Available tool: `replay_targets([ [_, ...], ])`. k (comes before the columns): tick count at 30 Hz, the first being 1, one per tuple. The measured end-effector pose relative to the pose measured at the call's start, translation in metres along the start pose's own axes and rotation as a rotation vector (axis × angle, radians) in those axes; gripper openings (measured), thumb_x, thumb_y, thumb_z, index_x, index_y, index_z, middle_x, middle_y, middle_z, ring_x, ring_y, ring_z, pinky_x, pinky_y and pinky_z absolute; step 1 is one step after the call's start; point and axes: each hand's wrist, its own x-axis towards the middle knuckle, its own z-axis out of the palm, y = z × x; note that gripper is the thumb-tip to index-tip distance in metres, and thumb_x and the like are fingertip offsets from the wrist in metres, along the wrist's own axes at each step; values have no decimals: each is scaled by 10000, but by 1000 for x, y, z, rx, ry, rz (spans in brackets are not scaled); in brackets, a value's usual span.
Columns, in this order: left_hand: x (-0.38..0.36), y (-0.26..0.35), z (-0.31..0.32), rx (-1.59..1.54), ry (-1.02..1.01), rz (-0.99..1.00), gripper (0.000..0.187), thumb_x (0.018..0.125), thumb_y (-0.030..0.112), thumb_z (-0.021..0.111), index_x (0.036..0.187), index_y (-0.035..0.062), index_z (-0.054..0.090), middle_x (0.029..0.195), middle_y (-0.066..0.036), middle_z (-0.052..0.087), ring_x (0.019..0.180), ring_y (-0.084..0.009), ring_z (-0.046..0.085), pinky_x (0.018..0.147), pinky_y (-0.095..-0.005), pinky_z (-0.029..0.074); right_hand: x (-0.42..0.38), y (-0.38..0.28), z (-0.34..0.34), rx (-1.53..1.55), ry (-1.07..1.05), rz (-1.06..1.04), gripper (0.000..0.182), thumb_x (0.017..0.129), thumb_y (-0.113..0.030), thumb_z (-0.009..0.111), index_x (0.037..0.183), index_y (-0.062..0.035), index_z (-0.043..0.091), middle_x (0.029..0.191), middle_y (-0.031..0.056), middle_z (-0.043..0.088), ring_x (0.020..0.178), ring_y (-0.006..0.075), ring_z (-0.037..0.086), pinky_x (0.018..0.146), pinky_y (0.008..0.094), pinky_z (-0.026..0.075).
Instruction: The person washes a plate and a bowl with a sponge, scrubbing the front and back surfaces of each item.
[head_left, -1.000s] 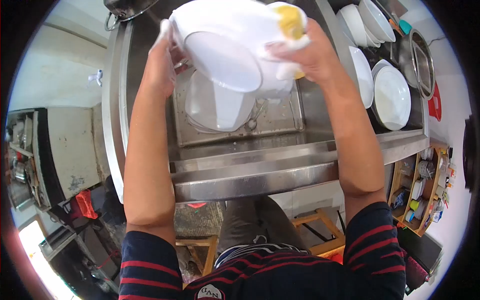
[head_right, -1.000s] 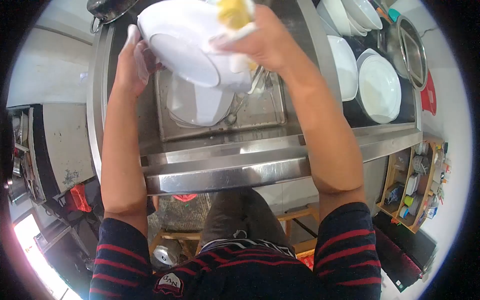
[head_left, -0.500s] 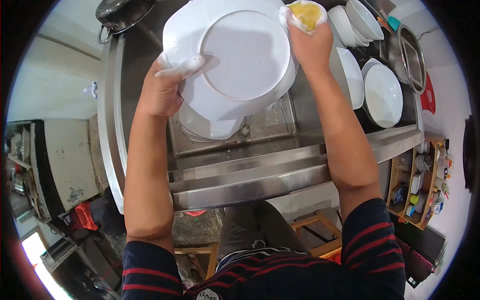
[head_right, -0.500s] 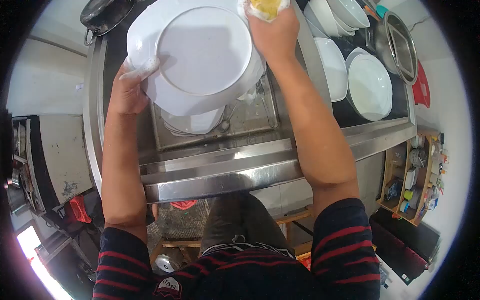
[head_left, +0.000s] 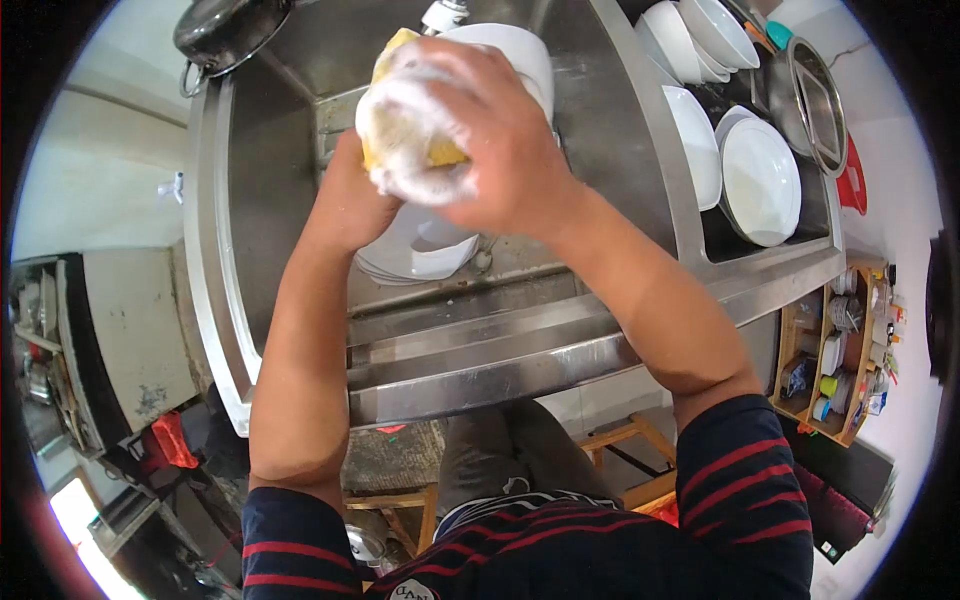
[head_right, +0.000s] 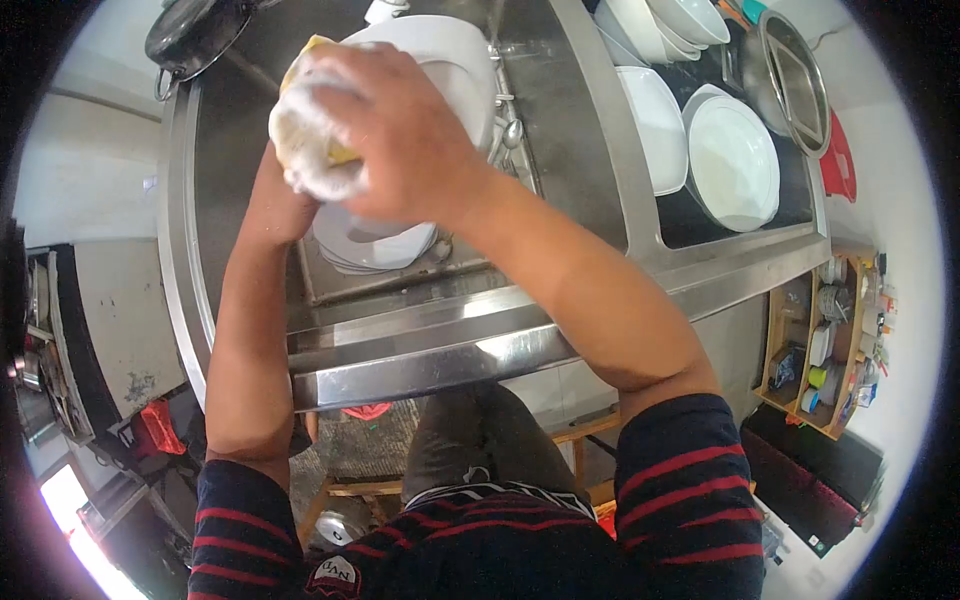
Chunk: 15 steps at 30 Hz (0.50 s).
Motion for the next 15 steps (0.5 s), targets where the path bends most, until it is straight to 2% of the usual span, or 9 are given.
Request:
replay_targets([
  [2, 3, -8, 1, -109, -40, -39, 259, 765, 79, 696, 1009, 6, 646, 908, -31, 684, 799, -107, 584, 749, -284, 476, 2, 16, -5, 12, 45, -27, 508, 665, -246, 766, 1085, -9, 604, 1183, 199, 552, 1076, 381, 536, 954, 446, 421],
  [4, 2, -1, 4, -177, -20, -207, 240, 791, 106, 708, 994, -7, 643, 922, -40, 681, 814, -102, 593, 745, -279, 479, 6, 36, -16, 82, 204, 251, 364, 734, -132, 706, 1053, -16, 574, 986, 161, 575, 916, 361, 593, 811, 419, 477],
  [8, 3, 10, 5, -212, 75, -251, 254, 805, 106, 710, 1018, -13, 639, 945, -56, 673, 830, -114, 605, 738, -285, 485, -5, 53, -3, -18, 351, 237, 306, 767, -152, 661, 1031, -11, 596, 981, 172, 603, 916, 371, 603, 809, 421, 481],
  [10, 1, 6, 2, -549, 231, -159, 278, 806, 58, 680, 1068, -15, 623, 975, -74, 667, 840, -147, 625, 746, -293, 500, -10, 31, 6, -7, 187, 117, 530, 640, -146, 743, 1137, -27, 602, 1212, 189, 549, 1099, 380, 547, 952, 409, 447],
  [11, 4, 6, -1, -535, 335, -190, 289, 813, 42, 655, 1089, -25, 604, 1002, -104, 658, 853, -188, 645, 761, -316, 519, -8, 20, 9, 38, 107, 95, 491, 630, -187, 747, 1079, -30, 623, 1200, 187, 558, 1064, 366, 547, 934, 433, 447],
  [12, 5, 4, -6, -532, 337, -191, 289, 813, 42, 655, 1089, -25, 604, 1002, -104, 658, 853, -188, 645, 761, -316, 519, -9, 14, 7, 42, 109, 94, 491, 630, -187, 747, 1079, -30, 623, 1200, 187, 558, 1064, 366, 547, 934, 433, 447],
  [14, 8, 1, -18, -690, 524, -204, 268, 823, 43, 629, 1076, -38, 590, 1006, -130, 648, 871, -219, 649, 776, -339, 529, -10, 9, 1, 185, -142, 72, 493, 602, -133, 771, 1069, -36, 648, 1206, 164, 559, 1086, 343, 567, 942, 401, 456],
  [15, 10, 2, -22, -562, 538, -269, 393, 846, 99, 544, 1213, -40, 520, 1122, -157, 613, 1000, -256, 624, 880, -369, 502, -10, 15, 0, 190, -130, 63, 450, 605, -139, 782, 1029, -42, 669, 1182, 154, 582, 1086, 333, 575, 927, 396, 469],
])
